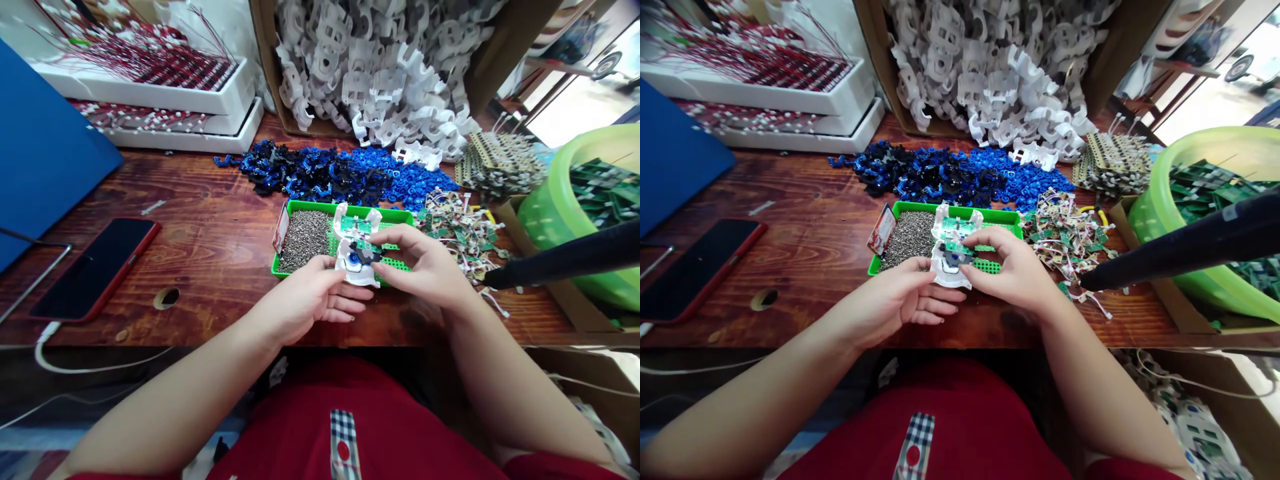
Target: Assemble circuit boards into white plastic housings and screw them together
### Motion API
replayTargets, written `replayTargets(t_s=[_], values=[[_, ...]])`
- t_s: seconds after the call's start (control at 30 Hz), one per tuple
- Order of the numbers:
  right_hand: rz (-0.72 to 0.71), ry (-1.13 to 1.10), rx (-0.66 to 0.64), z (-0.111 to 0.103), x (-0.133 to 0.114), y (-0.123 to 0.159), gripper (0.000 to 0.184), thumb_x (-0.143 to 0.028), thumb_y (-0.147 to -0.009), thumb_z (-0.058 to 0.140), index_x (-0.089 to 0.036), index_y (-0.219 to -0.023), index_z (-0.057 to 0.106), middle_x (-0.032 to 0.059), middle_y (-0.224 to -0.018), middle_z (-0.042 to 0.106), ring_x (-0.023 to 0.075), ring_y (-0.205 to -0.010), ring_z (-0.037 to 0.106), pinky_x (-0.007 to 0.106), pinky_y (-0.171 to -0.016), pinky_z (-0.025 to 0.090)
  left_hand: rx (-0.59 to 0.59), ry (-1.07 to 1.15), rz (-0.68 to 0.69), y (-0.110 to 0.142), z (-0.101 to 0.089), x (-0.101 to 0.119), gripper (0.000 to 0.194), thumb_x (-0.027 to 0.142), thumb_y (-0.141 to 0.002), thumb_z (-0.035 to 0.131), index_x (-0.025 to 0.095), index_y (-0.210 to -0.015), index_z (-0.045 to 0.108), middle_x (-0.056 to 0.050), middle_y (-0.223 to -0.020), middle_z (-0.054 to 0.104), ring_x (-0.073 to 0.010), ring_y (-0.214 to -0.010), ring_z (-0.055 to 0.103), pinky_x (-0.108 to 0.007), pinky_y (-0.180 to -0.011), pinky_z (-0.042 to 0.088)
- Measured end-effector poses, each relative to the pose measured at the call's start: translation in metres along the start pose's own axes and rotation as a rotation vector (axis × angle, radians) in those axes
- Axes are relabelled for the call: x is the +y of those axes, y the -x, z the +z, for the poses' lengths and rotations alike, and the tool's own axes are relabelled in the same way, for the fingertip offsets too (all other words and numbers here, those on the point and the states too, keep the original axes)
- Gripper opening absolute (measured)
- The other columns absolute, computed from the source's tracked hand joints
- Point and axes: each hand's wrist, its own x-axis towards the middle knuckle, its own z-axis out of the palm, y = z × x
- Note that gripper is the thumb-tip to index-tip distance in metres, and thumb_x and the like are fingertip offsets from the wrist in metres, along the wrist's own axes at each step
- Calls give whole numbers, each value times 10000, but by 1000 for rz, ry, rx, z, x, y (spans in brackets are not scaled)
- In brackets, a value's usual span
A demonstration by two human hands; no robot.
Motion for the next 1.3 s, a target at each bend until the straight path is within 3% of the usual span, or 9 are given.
replayTargets(t_s=[0.1,0.27,0.47,0.6,0.83,1.0,1.13,1.3], values=[[-63,-22,-19,1,-13,11,330,-224,-740,648,-191,-1058,566,59,-1101,530,141,-1066,532,256,-895,509,10,-2,23,11,0,-8,323,335,-790,605,237,-1040,424,-63,-940,696,-175,-760,684,-257,-603,515],[-172,100,-56,11,-28,32,390,-214,-712,676,-177,-1084,564,64,-1107,539,134,-1064,537,230,-905,499,29,149,112,33,-2,-31,287,254,-812,595,260,-1067,463,7,-920,659,-133,-811,648,-248,-671,528],[-252,332,-198,18,-37,50,380,-225,-760,623,-129,-1120,549,99,-1147,537,137,-1105,517,232,-967,460,-75,288,92,40,-2,-56,470,113,-790,592,262,-1222,483,-19,-1048,662,-135,-862,631,-232,-749,493],[-337,507,-255,16,-47,54,336,-231,-792,587,-115,-1106,563,113,-1149,545,166,-1098,518,277,-931,488,-135,334,174,40,-3,-65,544,47,-788,558,286,-1267,463,-14,-1201,611,-172,-1035,584,-261,-850,457],[-378,548,-229,15,-53,52,341,-259,-791,585,-165,-1117,550,92,-1120,573,177,-1071,537,295,-900,506,-118,242,224,46,-1,-68,493,128,-834,550,284,-1294,463,-11,-1314,544,-197,-1203,481,-286,-997,364],[-380,648,-268,17,-54,54,308,-285,-819,570,-146,-1094,589,100,-1120,579,197,-1053,546,319,-890,519,-83,188,203,50,1,-66,520,174,-830,574,299,-1316,438,0,-1331,534,-186,-1210,482,-252,-1008,355],[-442,740,-288,23,-59,53,281,-240,-849,525,-101,-1078,613,103,-1128,588,203,-1073,533,319,-953,497,-17,102,241,47,3,-68,496,230,-845,564,271,-1320,427,-16,-1333,530,-189,-1201,491,-256,-1011,361],[-482,773,-347,27,-62,58,381,-212,-840,524,-59,-1188,542,121,-1236,525,234,-1174,468,358,-1047,430,59,6,321,44,2,-71,412,246,-874,516,254,-1282,464,-11,-1351,509,-189,-1236,454,-269,-1051,324]])
